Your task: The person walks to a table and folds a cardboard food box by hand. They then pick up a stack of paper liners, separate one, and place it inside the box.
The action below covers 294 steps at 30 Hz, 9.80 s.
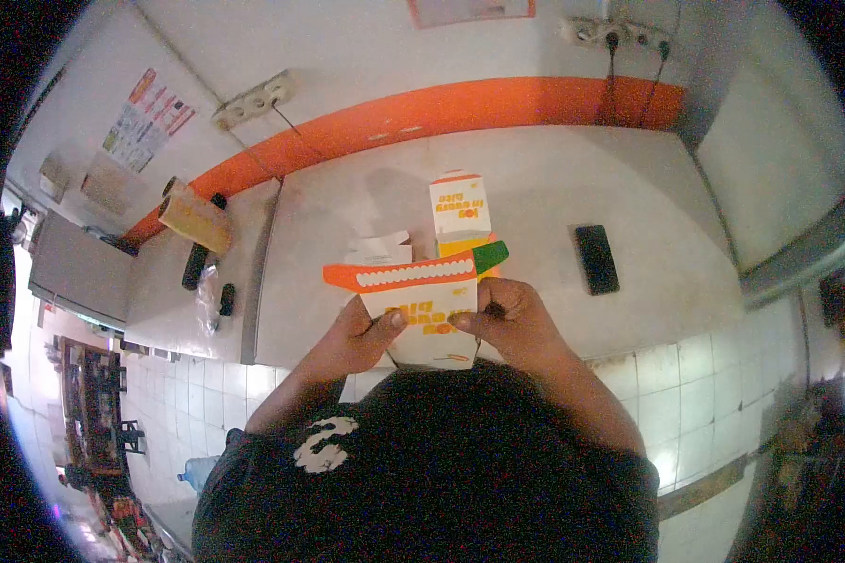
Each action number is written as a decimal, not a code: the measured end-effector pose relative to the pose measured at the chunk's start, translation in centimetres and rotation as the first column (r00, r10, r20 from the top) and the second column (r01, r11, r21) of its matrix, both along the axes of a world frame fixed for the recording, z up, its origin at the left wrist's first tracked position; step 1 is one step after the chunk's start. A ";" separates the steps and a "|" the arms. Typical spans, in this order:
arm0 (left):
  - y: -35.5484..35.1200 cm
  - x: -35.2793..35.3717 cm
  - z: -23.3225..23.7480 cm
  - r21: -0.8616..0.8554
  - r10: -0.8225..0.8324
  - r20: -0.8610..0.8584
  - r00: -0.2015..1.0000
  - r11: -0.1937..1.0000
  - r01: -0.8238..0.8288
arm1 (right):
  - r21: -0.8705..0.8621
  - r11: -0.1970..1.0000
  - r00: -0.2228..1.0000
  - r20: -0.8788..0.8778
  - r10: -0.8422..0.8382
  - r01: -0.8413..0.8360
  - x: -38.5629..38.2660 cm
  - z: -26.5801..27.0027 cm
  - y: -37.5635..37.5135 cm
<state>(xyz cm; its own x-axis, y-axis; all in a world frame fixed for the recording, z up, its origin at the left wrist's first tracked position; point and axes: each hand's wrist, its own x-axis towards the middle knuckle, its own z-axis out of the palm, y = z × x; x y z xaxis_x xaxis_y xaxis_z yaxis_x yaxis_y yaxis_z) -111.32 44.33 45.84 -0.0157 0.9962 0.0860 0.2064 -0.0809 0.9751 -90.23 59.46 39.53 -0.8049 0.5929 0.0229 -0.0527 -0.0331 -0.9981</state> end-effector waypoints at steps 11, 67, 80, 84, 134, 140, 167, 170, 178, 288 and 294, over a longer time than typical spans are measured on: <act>1.7 -0.2 0.5 -0.101 -0.019 -0.309 0.951 0.995 -0.013 | 0.917 0.380 0.986 -0.075 -0.146 0.126 -0.7 6.1 -1.3; 1.1 0.2 2.3 0.357 0.248 -0.755 0.607 0.932 0.063 | 0.571 0.819 0.991 0.077 -0.112 0.049 0.2 6.1 -0.3; 1.3 0.4 3.7 0.188 0.109 -0.447 0.888 0.982 -0.025 | 0.800 0.559 0.955 -0.293 0.048 0.217 0.1 6.5 0.8; 1.1 1.2 3.2 0.145 0.095 -0.143 0.985 0.987 -0.075 | 0.782 0.570 0.931 -0.357 0.078 0.252 0.0 6.4 0.6; 3.0 -2.4 -5.4 -0.185 0.085 -0.324 0.942 0.971 -0.151 | 0.253 0.967 0.992 0.125 0.003 -0.035 -0.5 -4.7 1.5; 6.2 -2.4 -9.1 -0.155 0.340 -0.053 0.939 0.926 -0.344 | 0.463 0.887 0.973 0.211 -0.096 -0.013 -1.7 -4.9 2.5; 17.6 -8.6 -18.5 0.168 0.361 -0.465 0.808 0.932 -0.320 | 0.570 0.817 0.876 0.435 -0.209 -0.088 -9.4 -12.8 14.6; 18.5 -9.1 -22.5 0.155 0.378 -0.450 0.809 0.925 -0.345 | 0.538 0.834 0.853 0.486 -0.188 -0.122 -9.6 -13.3 15.2; 18.9 -9.4 -26.2 -0.111 0.468 -0.344 0.814 0.841 -0.530 | 0.854 0.455 0.750 0.470 -0.465 -0.253 -12.4 -10.7 11.7; -12.1 -23.3 0.8 0.418 -0.024 -0.060 0.998 0.907 0.047 | 0.953 0.071 0.956 -0.292 -0.025 0.293 -23.3 10.6 -18.2; -13.9 -22.6 3.3 0.300 0.330 -0.250 0.910 0.920 -0.251 | 0.959 0.275 0.956 0.016 -0.294 0.068 -22.2 11.0 -18.0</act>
<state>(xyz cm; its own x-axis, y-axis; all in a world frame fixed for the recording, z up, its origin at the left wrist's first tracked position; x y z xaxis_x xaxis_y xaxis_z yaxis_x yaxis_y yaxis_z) -133.91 30.40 49.18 -0.2358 0.8936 0.3819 0.5290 -0.2116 0.8218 -112.42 41.43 50.56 -0.7353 0.3788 0.5620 0.2328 0.9200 -0.3154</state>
